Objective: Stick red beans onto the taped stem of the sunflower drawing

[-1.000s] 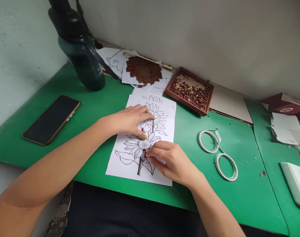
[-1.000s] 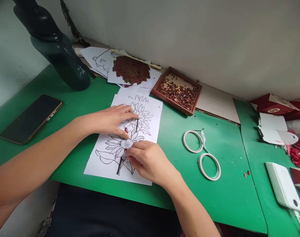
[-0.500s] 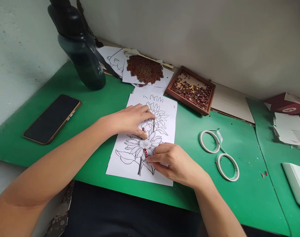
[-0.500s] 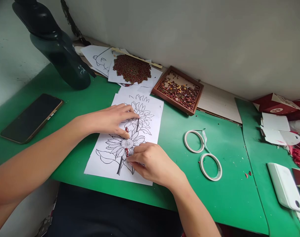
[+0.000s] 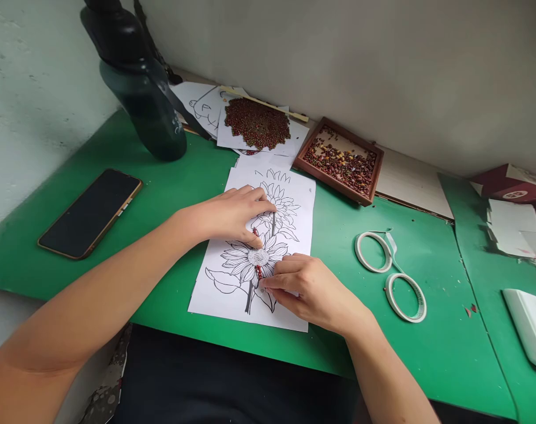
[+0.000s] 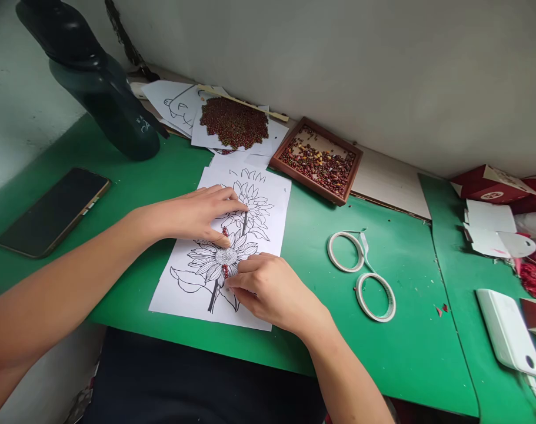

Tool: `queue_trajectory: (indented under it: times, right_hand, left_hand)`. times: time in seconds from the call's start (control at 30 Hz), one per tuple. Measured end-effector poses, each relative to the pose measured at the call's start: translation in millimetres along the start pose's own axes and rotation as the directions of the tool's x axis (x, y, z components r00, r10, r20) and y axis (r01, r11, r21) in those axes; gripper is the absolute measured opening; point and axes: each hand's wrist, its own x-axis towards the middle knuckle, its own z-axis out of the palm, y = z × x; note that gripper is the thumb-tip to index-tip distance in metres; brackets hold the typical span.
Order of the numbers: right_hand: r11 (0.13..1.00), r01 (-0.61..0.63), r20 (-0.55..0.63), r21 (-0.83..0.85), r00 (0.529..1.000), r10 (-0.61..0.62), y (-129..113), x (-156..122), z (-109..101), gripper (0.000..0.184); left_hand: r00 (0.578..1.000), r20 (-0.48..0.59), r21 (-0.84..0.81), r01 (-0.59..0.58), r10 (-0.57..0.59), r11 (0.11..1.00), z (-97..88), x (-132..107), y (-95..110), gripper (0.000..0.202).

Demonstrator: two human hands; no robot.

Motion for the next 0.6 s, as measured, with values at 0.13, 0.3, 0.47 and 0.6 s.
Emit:
queue_trajectory:
  times: [0.13, 0.3, 0.47, 0.6]
  right_hand:
    - [1.0, 0.0, -0.008, -0.008, 1.0, 0.0, 0.5, 0.3, 0.7, 0.023]
    - [1.0, -0.006, -0.01, -0.016, 1.0, 0.006, 0.9, 0.5, 1.5, 0.024]
    - [1.0, -0.023, -0.001, -0.007, 1.0, 0.023, 1.4, -0.2, 2.2, 0.024]
    - [1.0, -0.024, 0.001, -0.013, 1.0, 0.024, 1.4, 0.3, 1.8, 0.024]
  left_hand:
    - [1.0, -0.001, -0.004, 0.002, -0.002, 1.0, -0.1, 0.2, -0.2, 0.081]
    - [1.0, -0.004, 0.006, 0.0, 0.0, 1.0, 0.5, 0.6, -0.4, 0.08]
    - [1.0, -0.009, 0.012, -0.002, 0.002, 1.0, -0.3, -0.9, 1.8, 0.078]
    - [1.0, -0.009, 0.008, 0.003, -0.003, 1.0, -0.9, -1.6, 2.3, 0.078]
